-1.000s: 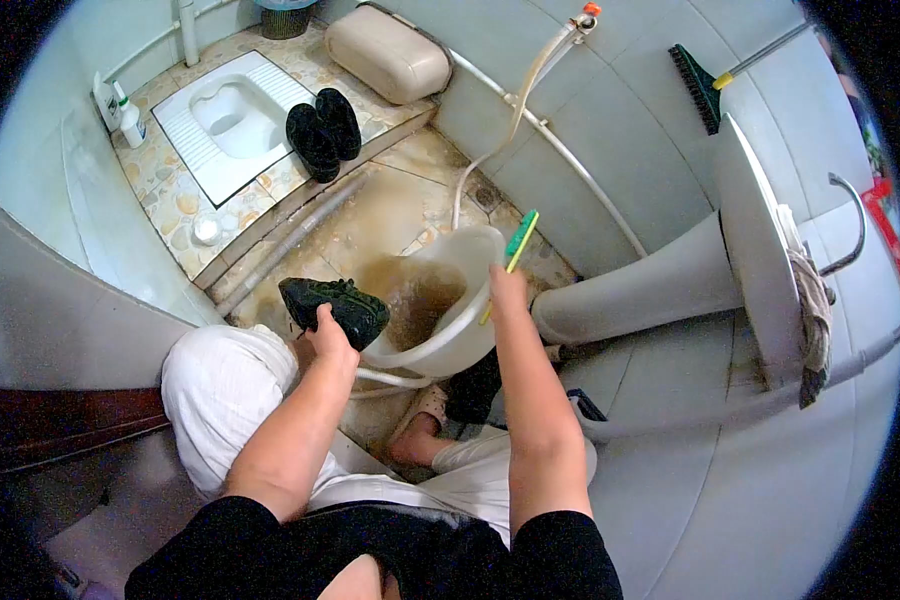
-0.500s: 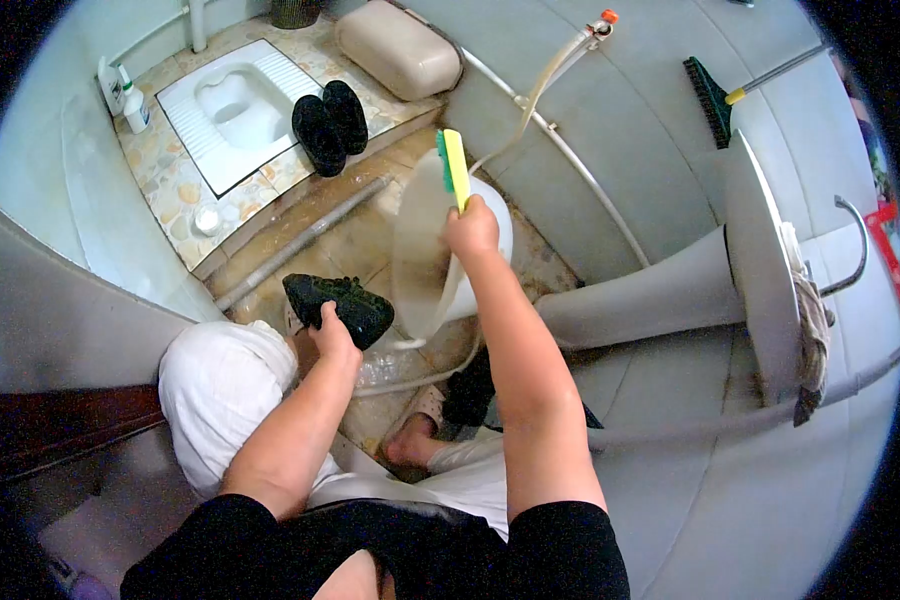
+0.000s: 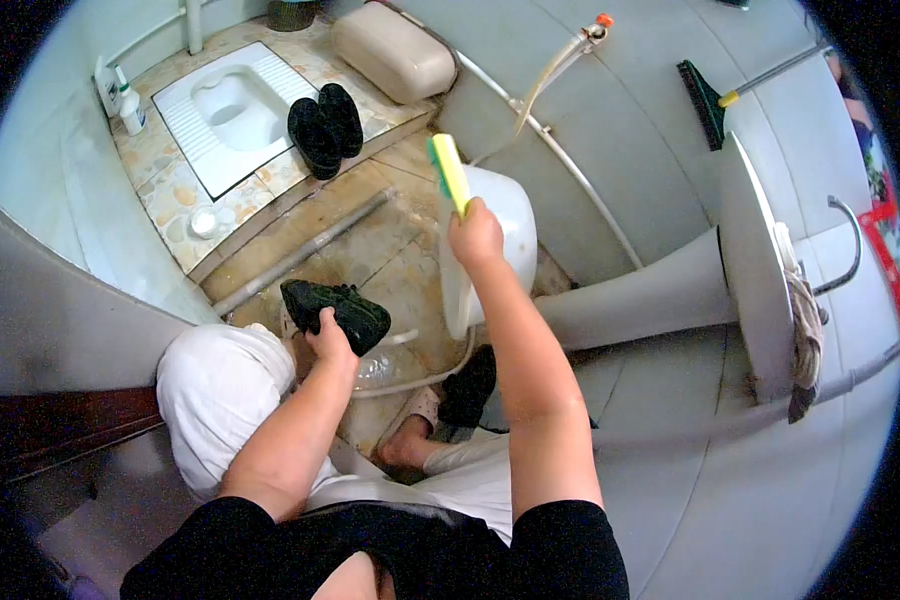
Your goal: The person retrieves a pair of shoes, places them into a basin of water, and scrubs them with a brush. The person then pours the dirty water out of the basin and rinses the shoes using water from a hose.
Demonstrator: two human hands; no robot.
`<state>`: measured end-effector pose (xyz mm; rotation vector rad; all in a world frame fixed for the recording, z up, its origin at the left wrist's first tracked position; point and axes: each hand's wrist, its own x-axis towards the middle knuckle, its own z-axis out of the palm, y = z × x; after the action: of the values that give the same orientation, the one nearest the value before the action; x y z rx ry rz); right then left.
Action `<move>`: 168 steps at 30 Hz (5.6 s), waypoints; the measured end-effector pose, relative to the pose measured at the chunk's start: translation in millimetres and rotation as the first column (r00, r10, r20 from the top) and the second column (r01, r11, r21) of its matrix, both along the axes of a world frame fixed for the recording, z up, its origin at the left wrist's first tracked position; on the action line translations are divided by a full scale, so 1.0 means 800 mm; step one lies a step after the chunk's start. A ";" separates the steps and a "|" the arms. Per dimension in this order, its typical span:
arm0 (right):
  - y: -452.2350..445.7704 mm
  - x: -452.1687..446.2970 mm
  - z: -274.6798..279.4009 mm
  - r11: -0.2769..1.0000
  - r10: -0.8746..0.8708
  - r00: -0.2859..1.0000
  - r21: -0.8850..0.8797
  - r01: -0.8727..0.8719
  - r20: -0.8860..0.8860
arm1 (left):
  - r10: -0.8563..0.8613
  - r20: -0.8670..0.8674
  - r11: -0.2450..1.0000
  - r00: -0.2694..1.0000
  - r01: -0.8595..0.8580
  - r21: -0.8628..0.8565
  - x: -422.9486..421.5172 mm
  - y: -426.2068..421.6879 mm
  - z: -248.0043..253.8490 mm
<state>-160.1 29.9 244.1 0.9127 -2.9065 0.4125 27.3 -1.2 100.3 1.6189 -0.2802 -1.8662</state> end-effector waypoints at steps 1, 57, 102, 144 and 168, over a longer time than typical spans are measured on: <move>0.005 -0.005 0.002 1.000 -0.006 1.000 -0.001 0.006 0.000 | -0.006 0.000 1.000 1.000 0.006 -0.001 0.000 0.001 -0.002; 0.299 0.096 -0.263 0.538 -0.803 0.477 0.779 0.322 0.357 | -0.522 0.112 0.835 0.845 0.534 -0.132 0.014 -0.003 -0.064; 0.132 0.107 -0.142 0.974 0.039 0.818 -0.203 0.096 0.573 | -0.771 -0.285 0.627 0.569 0.758 -0.181 -0.035 0.067 0.001; -0.077 -0.332 0.235 0.978 0.206 0.675 0.126 -0.166 -0.708 | -0.972 -0.031 0.230 0.235 0.905 -0.358 -0.049 0.046 0.019; -0.083 -0.425 0.230 0.950 -0.141 0.721 0.113 0.293 -0.679 | -0.961 -0.048 0.274 0.271 0.923 -0.272 -0.059 0.030 0.008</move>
<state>-499.8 -36.4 428.4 0.5525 -2.3512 -0.2238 -19.9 22.8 106.7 1.0795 -1.6312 -2.7062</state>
